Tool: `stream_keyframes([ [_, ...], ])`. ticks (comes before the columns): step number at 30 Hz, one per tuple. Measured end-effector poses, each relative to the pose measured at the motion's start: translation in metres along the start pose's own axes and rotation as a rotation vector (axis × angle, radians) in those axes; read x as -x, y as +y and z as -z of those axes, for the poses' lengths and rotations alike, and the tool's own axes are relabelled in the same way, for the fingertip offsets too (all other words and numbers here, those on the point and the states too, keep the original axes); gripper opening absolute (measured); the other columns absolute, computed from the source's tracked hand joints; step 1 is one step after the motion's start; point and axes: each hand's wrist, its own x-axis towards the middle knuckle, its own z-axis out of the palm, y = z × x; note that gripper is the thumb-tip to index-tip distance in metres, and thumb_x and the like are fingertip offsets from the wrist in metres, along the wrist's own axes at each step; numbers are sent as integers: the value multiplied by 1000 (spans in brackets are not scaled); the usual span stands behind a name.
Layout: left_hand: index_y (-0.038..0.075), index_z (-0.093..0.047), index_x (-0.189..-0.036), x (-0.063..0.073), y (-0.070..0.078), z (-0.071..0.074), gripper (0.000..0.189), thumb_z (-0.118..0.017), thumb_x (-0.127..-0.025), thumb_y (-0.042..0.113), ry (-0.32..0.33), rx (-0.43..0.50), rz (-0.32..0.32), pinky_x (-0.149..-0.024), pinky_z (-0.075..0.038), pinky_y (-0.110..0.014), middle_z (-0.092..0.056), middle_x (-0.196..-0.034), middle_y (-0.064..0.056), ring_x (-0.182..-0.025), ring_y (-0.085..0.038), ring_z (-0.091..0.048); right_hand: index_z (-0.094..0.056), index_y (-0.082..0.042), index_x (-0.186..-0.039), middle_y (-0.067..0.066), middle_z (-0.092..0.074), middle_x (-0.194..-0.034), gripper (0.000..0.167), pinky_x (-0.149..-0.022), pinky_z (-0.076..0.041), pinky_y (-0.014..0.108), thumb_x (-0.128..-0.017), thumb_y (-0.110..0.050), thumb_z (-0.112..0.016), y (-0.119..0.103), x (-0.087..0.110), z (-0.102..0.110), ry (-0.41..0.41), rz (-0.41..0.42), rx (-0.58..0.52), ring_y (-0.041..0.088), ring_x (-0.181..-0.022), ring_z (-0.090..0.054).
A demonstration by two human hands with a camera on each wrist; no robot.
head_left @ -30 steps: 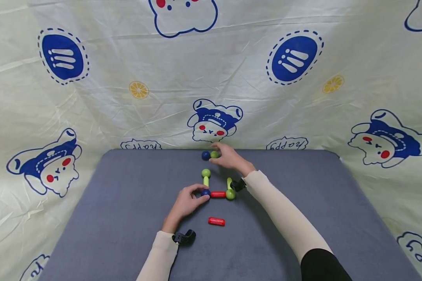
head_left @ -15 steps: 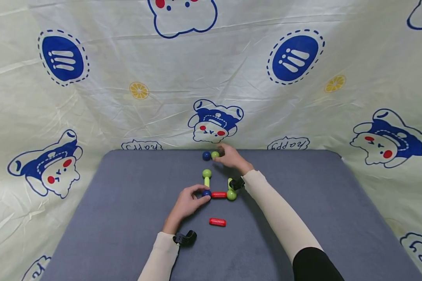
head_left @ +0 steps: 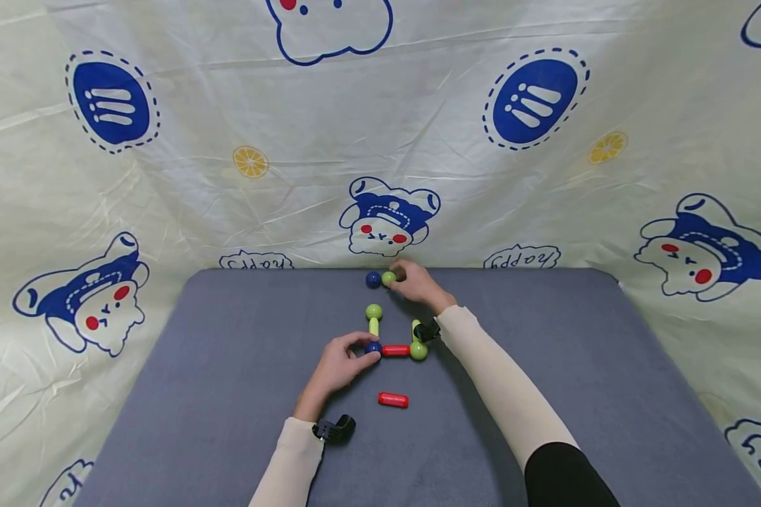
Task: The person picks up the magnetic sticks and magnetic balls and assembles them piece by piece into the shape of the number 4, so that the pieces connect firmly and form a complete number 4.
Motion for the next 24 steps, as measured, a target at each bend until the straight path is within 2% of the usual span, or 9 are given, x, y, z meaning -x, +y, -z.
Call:
stream_keyframes([
  [5, 19, -74, -121, 1, 1, 0, 29, -77, -94, 29, -2, 6, -1, -51, -39, -23, -70, -109, -3, -55, -7, -47, -59, -2, -135, 21, -64, -128, 40, -96, -52, 45, -101, -21, -66, 3, 0, -1, 19, -7, -17, 33, -117, -61],
  [11, 20, -74, -120, 1, 3, -1, 28, -77, -94, 28, 2, 6, 17, -51, -38, -22, -70, -108, -2, -55, -8, -47, -61, -3, -132, 19, -65, -127, 38, -98, -51, 46, -100, -22, -68, 3, 1, 0, 32, -11, -30, 33, -118, -61],
  [18, 19, -74, -120, 1, 3, -2, 28, -77, -94, 28, 0, 8, 13, -51, -37, -22, -70, -108, -4, -54, -7, -46, -62, -2, -132, 19, -66, -124, 39, -91, -54, 42, -99, -22, -68, 7, 4, 1, 34, 6, -36, 31, -113, -63],
  [24, 19, -75, -120, 0, 2, -2, 28, -78, -93, 28, 4, 13, 4, -51, -38, -22, -71, -110, -5, -54, -7, -46, -62, -6, -133, 17, -66, -126, 39, -91, -55, 41, -99, -26, -67, 10, 10, 5, 33, -17, -88, 30, -115, -62],
])
